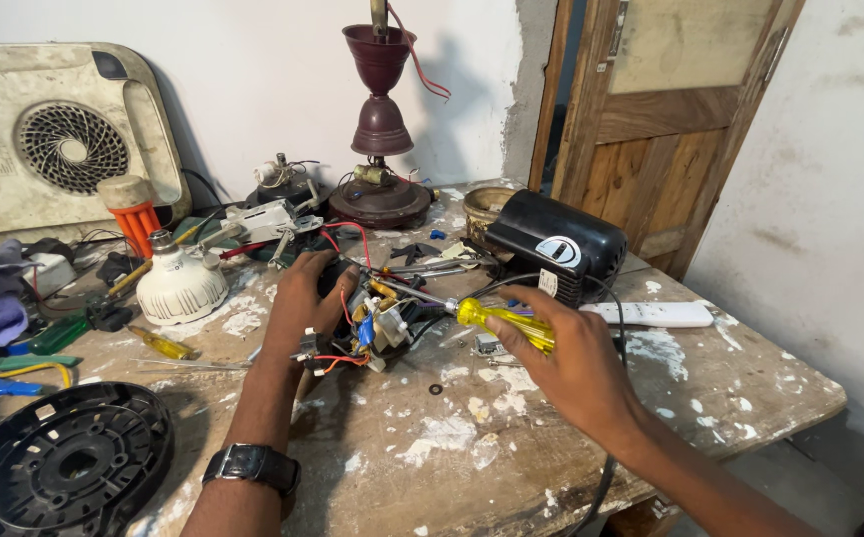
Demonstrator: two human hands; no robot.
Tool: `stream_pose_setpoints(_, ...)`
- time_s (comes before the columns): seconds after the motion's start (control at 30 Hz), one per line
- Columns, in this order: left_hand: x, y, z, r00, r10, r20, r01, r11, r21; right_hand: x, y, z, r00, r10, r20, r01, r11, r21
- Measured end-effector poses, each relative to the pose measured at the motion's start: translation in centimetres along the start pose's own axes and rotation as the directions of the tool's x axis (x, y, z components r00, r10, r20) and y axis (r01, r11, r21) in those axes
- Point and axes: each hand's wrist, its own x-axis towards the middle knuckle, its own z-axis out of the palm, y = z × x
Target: The person works on a disassembled electric fan motor at a cluttered workbench. They first manipulate the motor housing and rotor by hand, then use a screwdriver to loosen and adjust components on the motor's lower assembly, repositioning the unit repeatedly while working on its parts.
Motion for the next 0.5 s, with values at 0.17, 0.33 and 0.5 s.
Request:
stream_pose_setpoints(0.17,0.0,-0.2,0.1,1.0,0.001,-0.004,-0.001,1.0,0.005,-0.3,-0.7,0.0,0.994,-0.037,0.106,0.014,0.979,0.203)
stream_pose_setpoints(0.33,0.1,-0.2,0.3,1.0,0.014,-0.01,-0.014,1.0,-0.001,-0.3,-1.3,-0.9,0.965,0.187,0.187,-0.177,0.982,-0.067)
stream_pose_setpoints(0.5,0.2,-0.2,0.3,1.0,0.021,-0.005,-0.021,1.0,-0.002,-0.3,-2.1,-0.8,0.985,0.144,0.095,-0.112,0.953,-0.283)
